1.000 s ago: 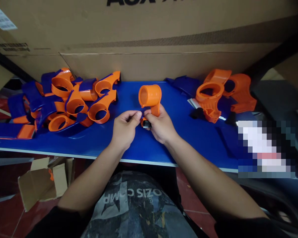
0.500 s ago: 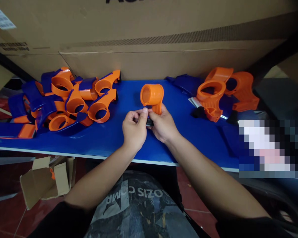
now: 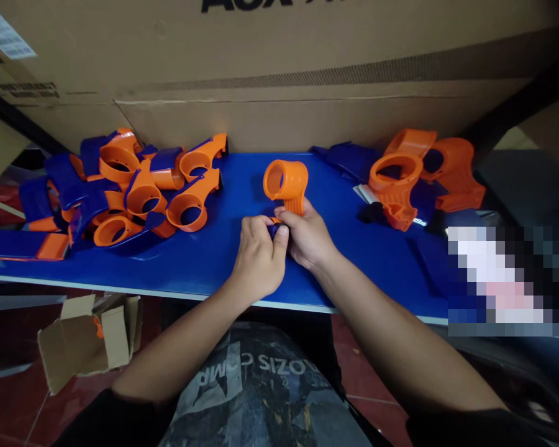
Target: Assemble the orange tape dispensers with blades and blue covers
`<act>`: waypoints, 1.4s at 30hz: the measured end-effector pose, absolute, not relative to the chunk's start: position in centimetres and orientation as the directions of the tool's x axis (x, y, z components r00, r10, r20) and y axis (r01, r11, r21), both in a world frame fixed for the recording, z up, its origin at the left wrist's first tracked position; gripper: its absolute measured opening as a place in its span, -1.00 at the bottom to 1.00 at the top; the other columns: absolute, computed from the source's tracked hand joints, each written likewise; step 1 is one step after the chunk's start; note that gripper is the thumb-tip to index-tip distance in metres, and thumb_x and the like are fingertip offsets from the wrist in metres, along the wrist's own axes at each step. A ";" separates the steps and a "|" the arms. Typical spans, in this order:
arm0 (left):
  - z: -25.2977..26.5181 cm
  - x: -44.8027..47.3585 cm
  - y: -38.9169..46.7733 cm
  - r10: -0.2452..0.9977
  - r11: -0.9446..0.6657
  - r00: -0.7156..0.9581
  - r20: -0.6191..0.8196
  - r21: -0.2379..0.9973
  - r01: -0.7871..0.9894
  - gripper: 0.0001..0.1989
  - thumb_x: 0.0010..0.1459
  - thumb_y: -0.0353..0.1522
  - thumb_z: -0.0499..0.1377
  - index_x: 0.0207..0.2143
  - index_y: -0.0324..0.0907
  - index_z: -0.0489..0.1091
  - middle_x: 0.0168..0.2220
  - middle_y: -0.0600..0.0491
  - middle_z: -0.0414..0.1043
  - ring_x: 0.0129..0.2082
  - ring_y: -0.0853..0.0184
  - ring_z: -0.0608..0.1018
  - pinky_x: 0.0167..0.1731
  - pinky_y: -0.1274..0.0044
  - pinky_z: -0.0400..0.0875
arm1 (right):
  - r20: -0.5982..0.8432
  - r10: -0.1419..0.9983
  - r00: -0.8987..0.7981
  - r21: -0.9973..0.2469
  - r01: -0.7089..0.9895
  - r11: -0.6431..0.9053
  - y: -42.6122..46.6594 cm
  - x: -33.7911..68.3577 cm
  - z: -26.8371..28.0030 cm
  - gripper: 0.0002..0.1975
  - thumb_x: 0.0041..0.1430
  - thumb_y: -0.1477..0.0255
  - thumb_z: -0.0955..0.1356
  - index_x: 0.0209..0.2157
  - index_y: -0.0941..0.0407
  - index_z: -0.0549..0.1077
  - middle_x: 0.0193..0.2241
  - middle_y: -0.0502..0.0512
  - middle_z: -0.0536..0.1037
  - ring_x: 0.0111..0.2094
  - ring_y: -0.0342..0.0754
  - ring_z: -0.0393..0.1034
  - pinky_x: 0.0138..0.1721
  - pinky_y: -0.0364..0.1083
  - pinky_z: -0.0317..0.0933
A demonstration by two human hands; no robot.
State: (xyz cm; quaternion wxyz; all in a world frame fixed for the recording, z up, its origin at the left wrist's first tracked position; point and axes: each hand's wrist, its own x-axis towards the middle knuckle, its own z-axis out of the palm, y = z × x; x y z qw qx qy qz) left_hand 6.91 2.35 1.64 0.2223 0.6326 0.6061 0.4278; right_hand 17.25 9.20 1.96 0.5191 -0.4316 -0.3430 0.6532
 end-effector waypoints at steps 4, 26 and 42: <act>1.3 6.1 1.7 0.948 -0.193 -0.124 0.294 0.838 0.511 -0.67 0.47 -0.14 -0.01 0.05 -0.15 0.33 0.03 -0.17 0.39 0.10 0.16 0.46 0.18 0.25 0.37 | -0.207 0.972 -0.107 -0.899 -0.372 -0.233 9.1 17.1 2.0 -0.62 -0.05 0.50 0.45 -0.16 0.01 0.36 -0.39 -0.11 0.40 -0.51 -0.19 0.27 -0.61 -0.18 0.08; 1.0 2.5 3.9 0.988 -0.008 -0.151 -0.028 0.972 -0.234 -0.54 0.12 -0.13 0.43 0.02 -0.13 0.57 0.00 -0.07 0.64 -0.08 0.26 0.68 -0.01 0.37 0.61 | -0.127 0.984 -0.128 -0.949 -0.275 -0.158 9.0 16.9 1.4 -0.68 0.02 0.46 0.41 -0.17 -0.01 0.30 -0.34 -0.10 0.36 -0.55 -0.21 0.28 -0.64 -0.16 0.12; 0.3 3.7 4.5 0.984 -0.012 -0.178 -0.009 0.993 -0.117 -0.55 0.16 -0.13 0.40 0.06 -0.10 0.57 0.07 -0.06 0.62 -0.05 0.24 0.66 -0.01 0.36 0.62 | -0.131 0.987 -0.089 -0.956 -0.253 -0.149 9.2 16.9 1.0 -0.66 0.03 0.40 0.43 -0.15 -0.02 0.30 -0.34 -0.11 0.38 -0.53 -0.21 0.26 -0.61 -0.16 0.14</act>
